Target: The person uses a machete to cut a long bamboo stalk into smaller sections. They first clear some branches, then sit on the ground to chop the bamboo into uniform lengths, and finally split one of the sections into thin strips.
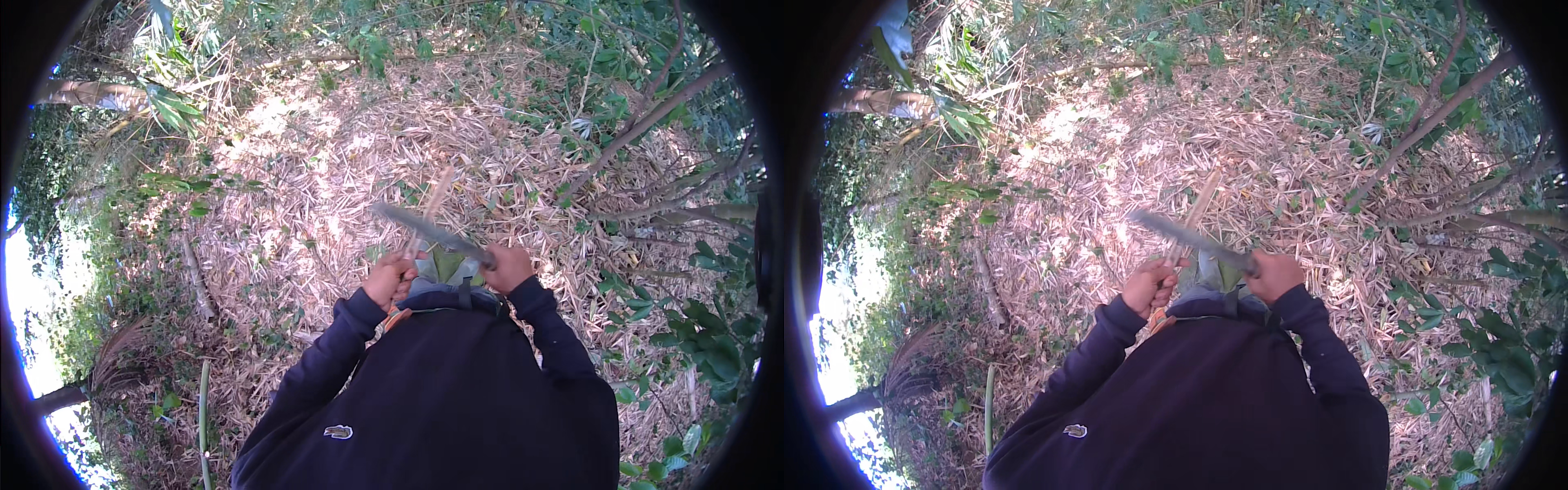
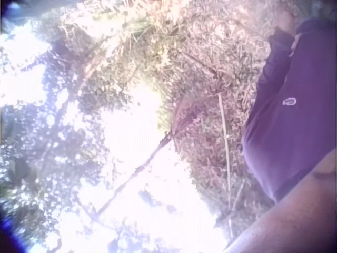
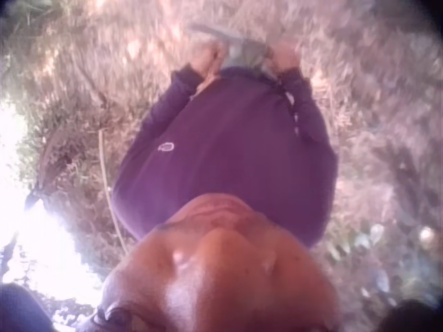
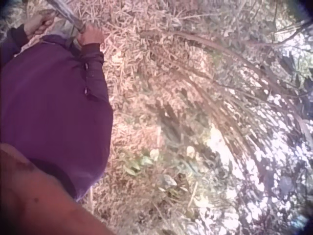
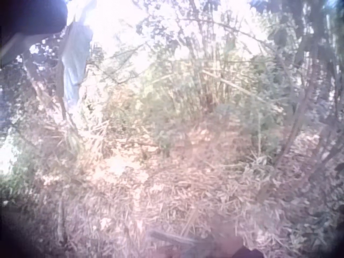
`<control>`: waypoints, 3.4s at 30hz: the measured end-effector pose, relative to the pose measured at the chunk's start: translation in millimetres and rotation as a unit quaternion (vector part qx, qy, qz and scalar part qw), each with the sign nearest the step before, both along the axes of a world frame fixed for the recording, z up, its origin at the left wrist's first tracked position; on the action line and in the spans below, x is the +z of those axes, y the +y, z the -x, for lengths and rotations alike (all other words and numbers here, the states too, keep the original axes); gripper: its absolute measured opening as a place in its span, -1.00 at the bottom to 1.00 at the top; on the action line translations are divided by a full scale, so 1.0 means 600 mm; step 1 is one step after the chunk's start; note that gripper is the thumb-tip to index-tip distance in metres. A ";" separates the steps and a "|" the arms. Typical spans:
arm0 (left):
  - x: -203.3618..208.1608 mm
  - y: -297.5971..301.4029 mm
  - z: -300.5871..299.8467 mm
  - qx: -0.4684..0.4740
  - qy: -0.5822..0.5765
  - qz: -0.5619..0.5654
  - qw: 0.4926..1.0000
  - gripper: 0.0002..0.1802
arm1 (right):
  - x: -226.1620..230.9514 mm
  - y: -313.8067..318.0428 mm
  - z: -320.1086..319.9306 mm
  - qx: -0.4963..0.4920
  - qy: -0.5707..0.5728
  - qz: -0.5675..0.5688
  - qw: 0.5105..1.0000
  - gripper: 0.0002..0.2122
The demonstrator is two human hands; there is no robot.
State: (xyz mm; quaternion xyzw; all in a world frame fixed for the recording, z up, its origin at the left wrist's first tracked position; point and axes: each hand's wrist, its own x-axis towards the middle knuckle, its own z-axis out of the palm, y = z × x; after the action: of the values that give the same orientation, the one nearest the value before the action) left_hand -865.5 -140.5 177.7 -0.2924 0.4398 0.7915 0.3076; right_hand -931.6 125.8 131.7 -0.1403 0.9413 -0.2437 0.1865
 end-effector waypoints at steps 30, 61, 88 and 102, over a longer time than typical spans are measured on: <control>0.012 0.026 -0.028 -0.013 0.046 0.075 0.996 -0.70 | 0.029 -0.037 -0.006 0.041 -0.020 -0.032 0.998 -0.77; 0.038 0.107 -0.028 -0.055 0.048 0.050 0.996 -0.77 | 0.015 0.093 0.001 -0.042 0.071 0.009 0.997 -0.79; 0.024 0.099 -0.033 -0.115 0.142 0.184 0.966 -0.73 | 0.054 0.048 -0.029 0.095 0.050 -0.051 0.993 -0.78; 0.051 0.080 -0.016 -0.100 0.129 0.098 0.982 -0.66 | 0.007 0.123 0.074 -0.203 0.057 -0.023 0.977 -0.78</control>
State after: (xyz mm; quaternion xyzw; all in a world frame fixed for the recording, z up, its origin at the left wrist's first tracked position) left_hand -855.7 -92.4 208.3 -0.1708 0.5787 0.7407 0.2954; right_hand -975.9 199.8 135.7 0.0447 0.9646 -0.2465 0.0827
